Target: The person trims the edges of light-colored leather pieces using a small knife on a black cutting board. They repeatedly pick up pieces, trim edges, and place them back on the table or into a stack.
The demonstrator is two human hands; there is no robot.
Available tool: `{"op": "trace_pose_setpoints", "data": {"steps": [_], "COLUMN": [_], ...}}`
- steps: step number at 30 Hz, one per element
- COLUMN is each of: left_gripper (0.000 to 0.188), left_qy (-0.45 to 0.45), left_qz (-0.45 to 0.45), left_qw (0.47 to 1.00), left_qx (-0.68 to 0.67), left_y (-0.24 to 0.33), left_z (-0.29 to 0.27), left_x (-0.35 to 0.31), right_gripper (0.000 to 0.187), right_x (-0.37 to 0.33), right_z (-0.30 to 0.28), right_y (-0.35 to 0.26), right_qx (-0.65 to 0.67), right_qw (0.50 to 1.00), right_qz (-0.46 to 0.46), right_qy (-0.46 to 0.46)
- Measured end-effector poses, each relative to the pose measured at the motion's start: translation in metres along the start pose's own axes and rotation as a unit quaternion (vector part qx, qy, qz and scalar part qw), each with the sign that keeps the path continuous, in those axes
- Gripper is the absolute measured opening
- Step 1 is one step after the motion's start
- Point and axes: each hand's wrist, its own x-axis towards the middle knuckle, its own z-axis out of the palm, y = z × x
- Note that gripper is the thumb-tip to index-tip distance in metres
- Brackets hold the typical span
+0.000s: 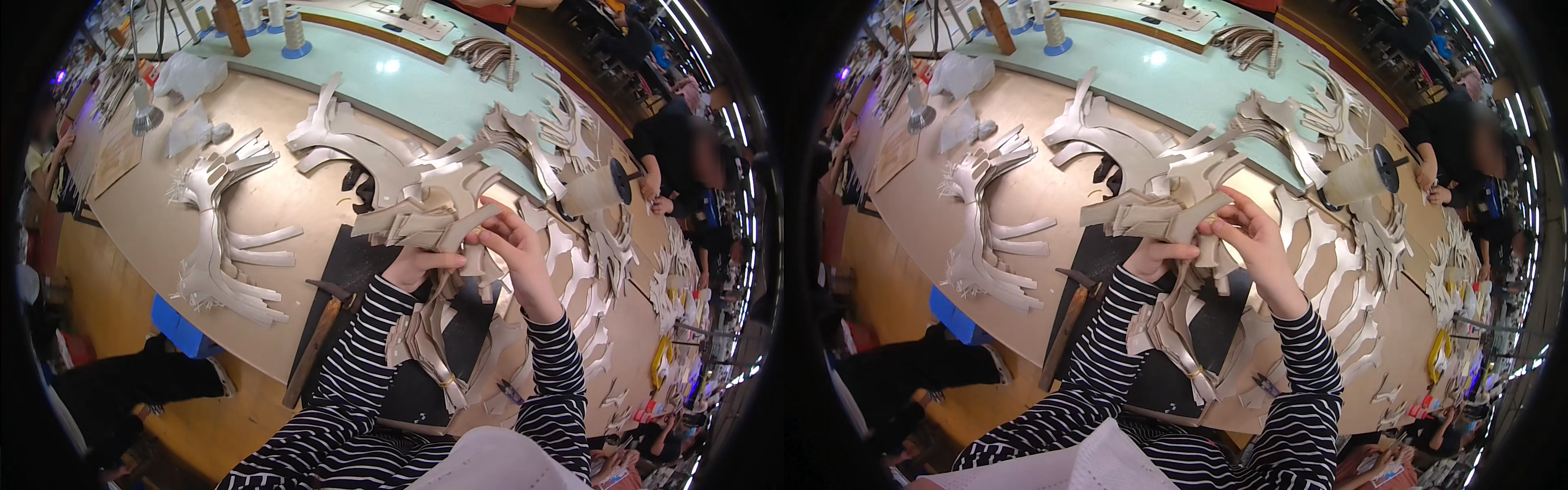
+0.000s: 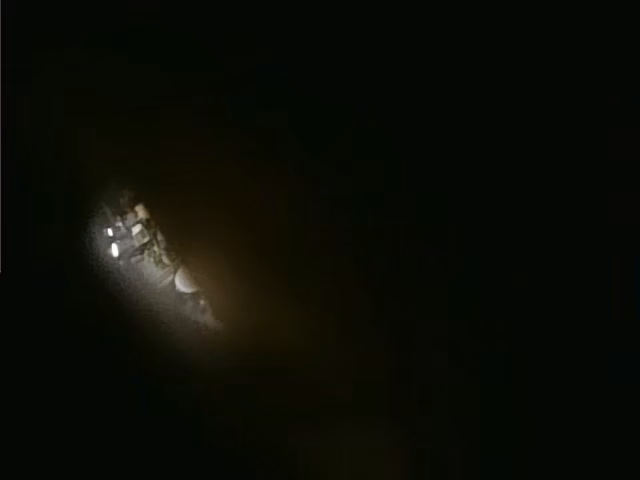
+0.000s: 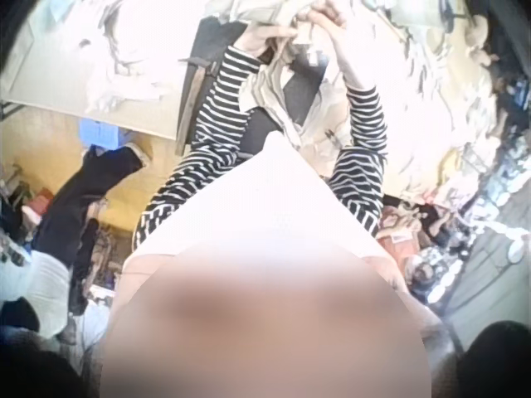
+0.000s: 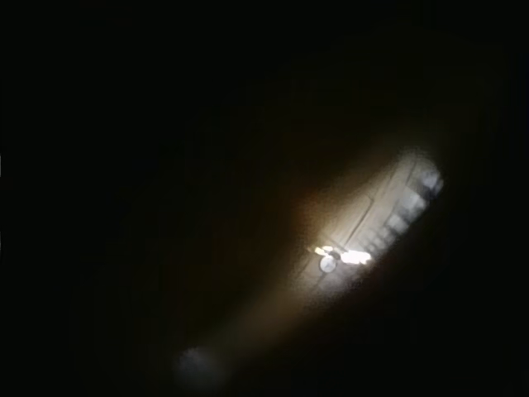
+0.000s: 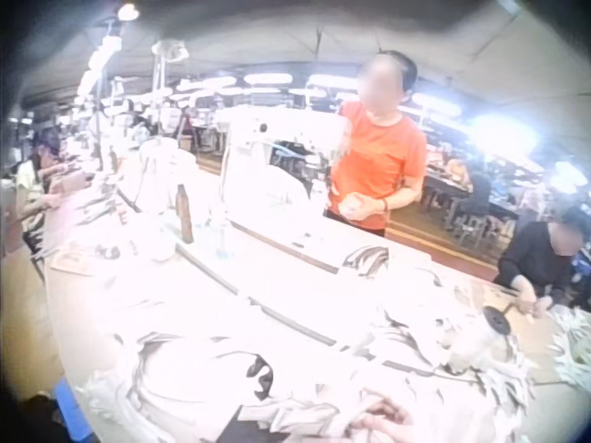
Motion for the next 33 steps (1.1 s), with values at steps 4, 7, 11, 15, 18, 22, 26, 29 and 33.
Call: {"op": "trace_pose_setpoints", "data": {"steps": [4,7,11,15,18,22,26,29,33], "left_gripper": [0.033,0.026,0.034,0.023,0.026,0.032,0.031,0.030,0.030], "left_qy": [-0.020,-0.068,-0.081,0.074,0.111,0.089,0.079,0.045,0.084], "left_qz": [-0.004,-0.016,-0.022,0.059,0.091,0.138,0.139,0.154,0.130], "left_qw": [0.999,0.994,0.994,0.995,0.978,0.963,0.957,0.958,0.959], "left_qx": [0.035,0.082,0.063,-0.024,-0.151,-0.212,-0.240,-0.239,-0.237], "left_y": [0.004,0.008,0.006,-0.004,-0.006,-0.009,-0.010,-0.010,-0.009], "left_z": [0.004,0.007,0.006,0.001,-0.008,-0.012,-0.014,-0.014,-0.012], "left_x": [-0.002,-0.005,-0.001,0.011,0.016,0.015,0.015,0.015,0.014], "right_gripper": [0.059,0.056,0.048,0.044,0.040,0.047,0.049,0.049,0.048], "right_x": [-0.003,-0.005,-0.003,-0.004,-0.007,-0.008,-0.007,-0.007,-0.006], "right_z": [-0.003,-0.005,-0.007,-0.009,-0.009,-0.003,-0.003,-0.005,-0.005], "right_y": [0.001,0.004,0.003,-0.006,-0.013,-0.011,-0.006,-0.003,-0.002], "right_qx": [0.044,0.069,0.113,-0.024,-0.486,-0.538,-0.528,-0.528,-0.524], "right_qw": [0.998,0.994,0.991,0.975,0.767,0.703,0.710,0.708,0.710], "right_qz": [0.045,0.087,0.025,-0.152,-0.356,-0.403,-0.398,-0.400,-0.401], "right_qy": [0.003,0.013,0.066,0.159,0.222,0.234,0.240,0.245,0.245]}}
